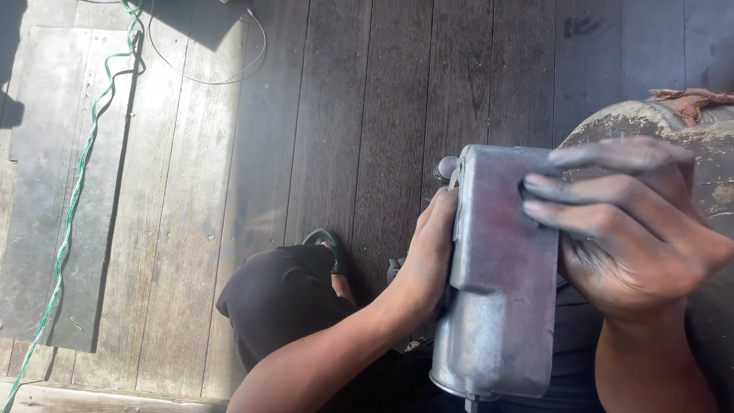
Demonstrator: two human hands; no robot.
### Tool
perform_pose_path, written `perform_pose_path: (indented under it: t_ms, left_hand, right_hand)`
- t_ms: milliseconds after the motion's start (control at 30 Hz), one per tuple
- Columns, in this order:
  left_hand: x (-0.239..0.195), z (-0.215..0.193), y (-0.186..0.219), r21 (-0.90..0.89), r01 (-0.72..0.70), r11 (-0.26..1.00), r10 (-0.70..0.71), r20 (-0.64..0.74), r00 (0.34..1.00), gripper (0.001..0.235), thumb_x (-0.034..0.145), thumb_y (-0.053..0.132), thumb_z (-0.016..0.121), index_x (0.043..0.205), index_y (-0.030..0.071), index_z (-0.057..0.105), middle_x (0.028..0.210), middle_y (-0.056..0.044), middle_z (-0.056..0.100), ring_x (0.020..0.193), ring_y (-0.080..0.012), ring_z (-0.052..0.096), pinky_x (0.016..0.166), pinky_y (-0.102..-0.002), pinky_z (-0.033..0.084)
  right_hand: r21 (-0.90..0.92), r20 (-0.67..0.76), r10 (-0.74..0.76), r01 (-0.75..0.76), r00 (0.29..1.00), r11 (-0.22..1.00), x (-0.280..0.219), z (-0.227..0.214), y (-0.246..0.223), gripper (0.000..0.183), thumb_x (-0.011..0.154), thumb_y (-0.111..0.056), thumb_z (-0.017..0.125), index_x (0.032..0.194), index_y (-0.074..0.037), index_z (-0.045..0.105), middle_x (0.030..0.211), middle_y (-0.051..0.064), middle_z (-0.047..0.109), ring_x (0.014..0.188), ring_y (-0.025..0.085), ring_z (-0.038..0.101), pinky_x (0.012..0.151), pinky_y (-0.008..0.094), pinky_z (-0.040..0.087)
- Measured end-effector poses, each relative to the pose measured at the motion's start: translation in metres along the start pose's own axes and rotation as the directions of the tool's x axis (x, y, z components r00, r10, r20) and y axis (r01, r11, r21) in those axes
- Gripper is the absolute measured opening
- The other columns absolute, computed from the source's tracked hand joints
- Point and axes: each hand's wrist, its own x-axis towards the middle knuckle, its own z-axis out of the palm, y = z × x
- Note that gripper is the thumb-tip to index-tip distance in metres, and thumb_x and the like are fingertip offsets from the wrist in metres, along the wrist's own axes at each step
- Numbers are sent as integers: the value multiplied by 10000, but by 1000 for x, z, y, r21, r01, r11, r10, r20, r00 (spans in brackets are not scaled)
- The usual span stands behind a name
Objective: Manual sanding of a metal engine component using sandpaper to smooth the surface.
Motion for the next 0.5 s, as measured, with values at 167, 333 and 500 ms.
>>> perform_pose_path:
  t_ms: [167, 333, 500]
  left_hand:
    - [-2, 3, -3, 162, -114, 980, 116, -1, 993, 555, 999, 405, 330, 1308, -21, 506, 1198, -197, 606, 1071, -222, 546, 1023, -413, 436]
    - [-5, 4, -4, 27, 94, 995, -95, 28, 995, 527, 1035, 439, 309, 1242, 21, 554, 1121, -145, 604, 991, -178, 563, 934, -361, 479]
    - [-4, 6, -3, 89, 66, 994, -67, 10, 998, 520, 1010, 444, 298, 1197, 21, 537, 1137, -152, 577, 1035, -215, 540, 983, -408, 447]
  right_hand:
    - [-27, 80, 3, -1, 997, 1000, 4, 5, -3, 152, 889, -30, 757, 1022, 33, 798, 1110, 151, 788, 1182, 349, 693, 1089, 459, 432]
    - [83, -75, -111, 117, 991, 990, -7, 0, 14, 211, 773, -5, 863, 656, -43, 692, 673, 37, 681, 839, 274, 671, 907, 459, 441]
    - [-13, 14, 27, -27, 1000, 1000, 4, 1, -5, 64, 870, -64, 784, 843, -5, 784, 917, 90, 781, 1074, 330, 699, 1082, 488, 440]
